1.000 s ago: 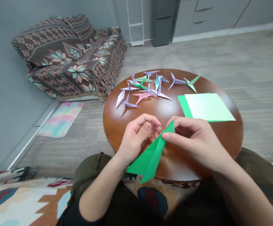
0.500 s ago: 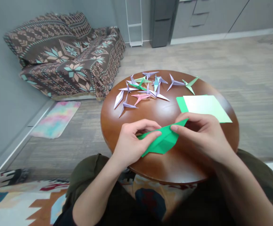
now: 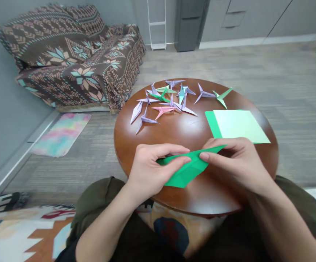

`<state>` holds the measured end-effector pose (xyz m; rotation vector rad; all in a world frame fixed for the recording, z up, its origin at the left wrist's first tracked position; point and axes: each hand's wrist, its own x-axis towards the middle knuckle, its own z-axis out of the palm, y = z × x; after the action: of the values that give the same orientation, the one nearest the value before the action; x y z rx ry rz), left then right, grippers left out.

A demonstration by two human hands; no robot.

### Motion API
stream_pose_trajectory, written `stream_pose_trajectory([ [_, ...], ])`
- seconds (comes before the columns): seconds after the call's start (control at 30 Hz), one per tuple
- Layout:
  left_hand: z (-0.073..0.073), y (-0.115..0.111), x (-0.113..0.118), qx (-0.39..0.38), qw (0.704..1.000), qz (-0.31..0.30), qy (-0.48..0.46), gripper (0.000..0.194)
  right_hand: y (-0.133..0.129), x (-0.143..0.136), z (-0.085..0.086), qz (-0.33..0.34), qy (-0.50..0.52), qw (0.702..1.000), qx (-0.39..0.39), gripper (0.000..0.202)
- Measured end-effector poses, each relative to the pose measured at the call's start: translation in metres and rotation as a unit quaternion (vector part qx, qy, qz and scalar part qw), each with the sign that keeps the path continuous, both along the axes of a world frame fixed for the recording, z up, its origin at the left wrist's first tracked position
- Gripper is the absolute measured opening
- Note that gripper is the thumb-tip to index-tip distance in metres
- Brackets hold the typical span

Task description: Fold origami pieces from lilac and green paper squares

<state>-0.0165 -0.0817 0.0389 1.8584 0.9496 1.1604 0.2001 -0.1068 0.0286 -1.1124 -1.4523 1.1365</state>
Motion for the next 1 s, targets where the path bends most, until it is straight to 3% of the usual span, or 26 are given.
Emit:
stream_pose_trajectory([
  [0.23,0.003,0.000,0.003,-0.034,0.999,-0.007,0.000,0.009,-0.003,0.004,0.003,-0.022,-0.004,0.999,-0.023,0.021],
  [0.43,0.002,0.004,0.004,-0.119,0.993,-0.018,-0.016,0.008,-0.002,-0.002,-0.004,-0.082,0.022,0.995,-0.050,0.022],
  [0.73,0.001,0.007,0.003,-0.178,0.983,-0.013,-0.033,0.005,0.004,-0.001,-0.015,-0.196,0.069,0.978,0.016,0.026],
  [0.83,0.000,0.007,0.003,-0.170,0.984,-0.013,-0.043,0.005,0.004,0.001,-0.013,-0.159,0.074,0.984,0.008,0.030],
  [1.0,0.000,0.007,0.003,-0.158,0.986,-0.014,-0.046,0.005,-0.002,-0.004,-0.009,-0.058,0.057,0.995,-0.056,0.019],
])
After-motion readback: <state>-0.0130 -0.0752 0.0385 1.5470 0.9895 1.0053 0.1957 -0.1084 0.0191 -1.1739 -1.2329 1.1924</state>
